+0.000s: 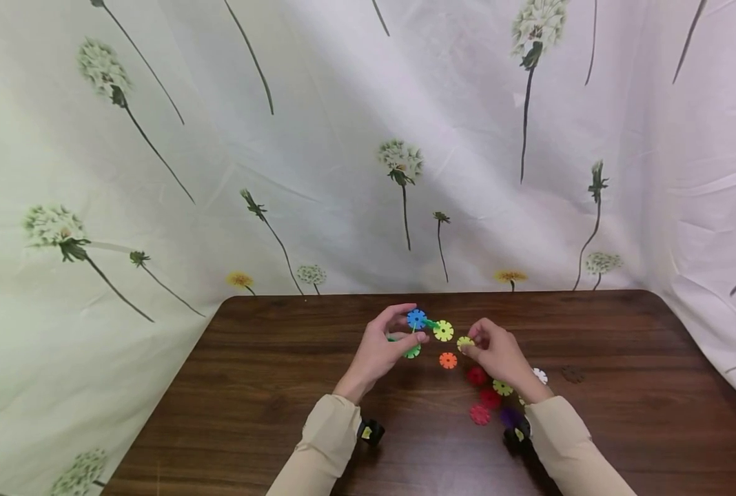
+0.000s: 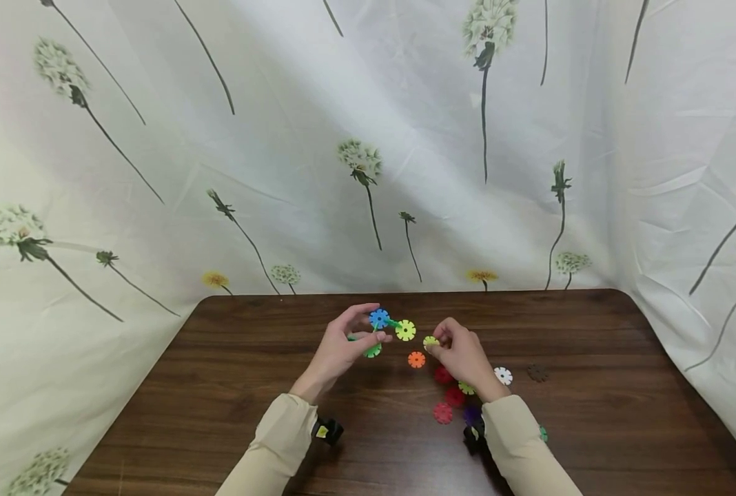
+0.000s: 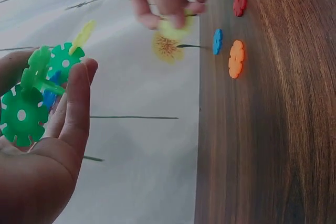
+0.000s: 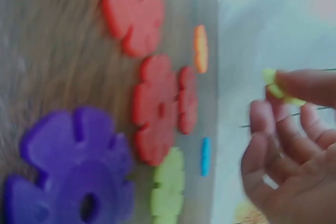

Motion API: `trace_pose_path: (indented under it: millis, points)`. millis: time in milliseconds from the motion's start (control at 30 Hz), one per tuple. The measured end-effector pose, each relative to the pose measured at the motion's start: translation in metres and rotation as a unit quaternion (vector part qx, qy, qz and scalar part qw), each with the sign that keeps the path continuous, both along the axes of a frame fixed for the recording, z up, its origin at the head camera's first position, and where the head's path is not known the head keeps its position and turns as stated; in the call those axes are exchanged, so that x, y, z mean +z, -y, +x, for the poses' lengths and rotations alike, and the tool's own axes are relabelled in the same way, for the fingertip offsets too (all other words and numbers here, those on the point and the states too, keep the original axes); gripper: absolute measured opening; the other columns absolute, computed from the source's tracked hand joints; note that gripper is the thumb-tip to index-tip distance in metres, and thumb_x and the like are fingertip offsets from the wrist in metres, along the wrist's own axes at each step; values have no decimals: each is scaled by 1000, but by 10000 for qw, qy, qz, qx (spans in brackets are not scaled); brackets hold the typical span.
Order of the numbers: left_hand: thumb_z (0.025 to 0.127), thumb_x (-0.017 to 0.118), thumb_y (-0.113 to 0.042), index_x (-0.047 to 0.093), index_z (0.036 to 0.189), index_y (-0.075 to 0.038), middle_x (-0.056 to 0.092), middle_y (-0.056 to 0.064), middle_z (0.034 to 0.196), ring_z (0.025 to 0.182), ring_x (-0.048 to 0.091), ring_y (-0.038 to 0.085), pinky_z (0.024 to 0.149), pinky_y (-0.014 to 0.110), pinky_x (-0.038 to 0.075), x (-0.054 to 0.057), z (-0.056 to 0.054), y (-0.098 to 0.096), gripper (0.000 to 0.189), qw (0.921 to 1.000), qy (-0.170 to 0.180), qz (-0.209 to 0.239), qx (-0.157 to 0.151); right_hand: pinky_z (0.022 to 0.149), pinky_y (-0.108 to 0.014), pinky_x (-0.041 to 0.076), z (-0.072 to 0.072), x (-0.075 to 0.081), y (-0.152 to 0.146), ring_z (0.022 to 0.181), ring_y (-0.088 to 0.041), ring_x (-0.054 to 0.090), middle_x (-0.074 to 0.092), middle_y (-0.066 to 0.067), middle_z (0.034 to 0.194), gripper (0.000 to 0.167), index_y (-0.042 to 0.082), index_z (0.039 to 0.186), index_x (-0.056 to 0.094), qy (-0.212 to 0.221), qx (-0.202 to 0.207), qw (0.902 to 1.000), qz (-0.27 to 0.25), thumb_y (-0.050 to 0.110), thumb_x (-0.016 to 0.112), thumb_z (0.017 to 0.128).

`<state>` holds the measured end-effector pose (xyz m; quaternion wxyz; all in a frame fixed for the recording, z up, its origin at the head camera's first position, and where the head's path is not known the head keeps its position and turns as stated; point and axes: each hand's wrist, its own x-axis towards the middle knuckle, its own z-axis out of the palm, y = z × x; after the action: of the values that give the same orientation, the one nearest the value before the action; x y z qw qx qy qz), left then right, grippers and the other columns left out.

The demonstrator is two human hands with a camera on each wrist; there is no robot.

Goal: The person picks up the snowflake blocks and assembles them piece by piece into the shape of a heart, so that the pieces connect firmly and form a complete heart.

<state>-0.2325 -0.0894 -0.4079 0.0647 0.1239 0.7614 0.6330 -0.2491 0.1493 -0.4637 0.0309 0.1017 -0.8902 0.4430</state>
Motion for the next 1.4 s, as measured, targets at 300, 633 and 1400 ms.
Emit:
trace_pose_path:
  millis: [300, 633, 1400]
  points:
    - [87, 72, -18, 49, 135, -16, 58, 14, 115, 103, 68, 34, 77, 27, 57, 1, -1, -3, 53, 9991, 98, 399, 120, 62, -23, 44, 22, 28, 10, 69, -11, 52, 61, 5, 74, 19, 15, 93, 56, -962, 181, 9946, -352, 17, 73, 86]
    - [89, 71, -16, 43, 136, -9, 52, 15, 122, 99, 70, 32, 78, 26, 57, -2, 0, -4, 55, 9990, 120, 440, 10, 59, -22, 46, 29, 37, 17, 66, -8, 51, 58, 6, 74, 20, 15, 93, 57, -1475, 313, 9881, -305, 12, 74, 85]
    - [96, 59, -16, 58, 133, -13, 66, 17, 114, 80, 69, 15, 67, 20, 54, 3, 4, -4, 37, 9985, -188, -53, -502, 62, -22, 54, 32, 42, 26, 71, -5, 60, 65, 3, 83, 20, 10, 95, 62, -2597, 369, 9650, 52, 2, 75, 81]
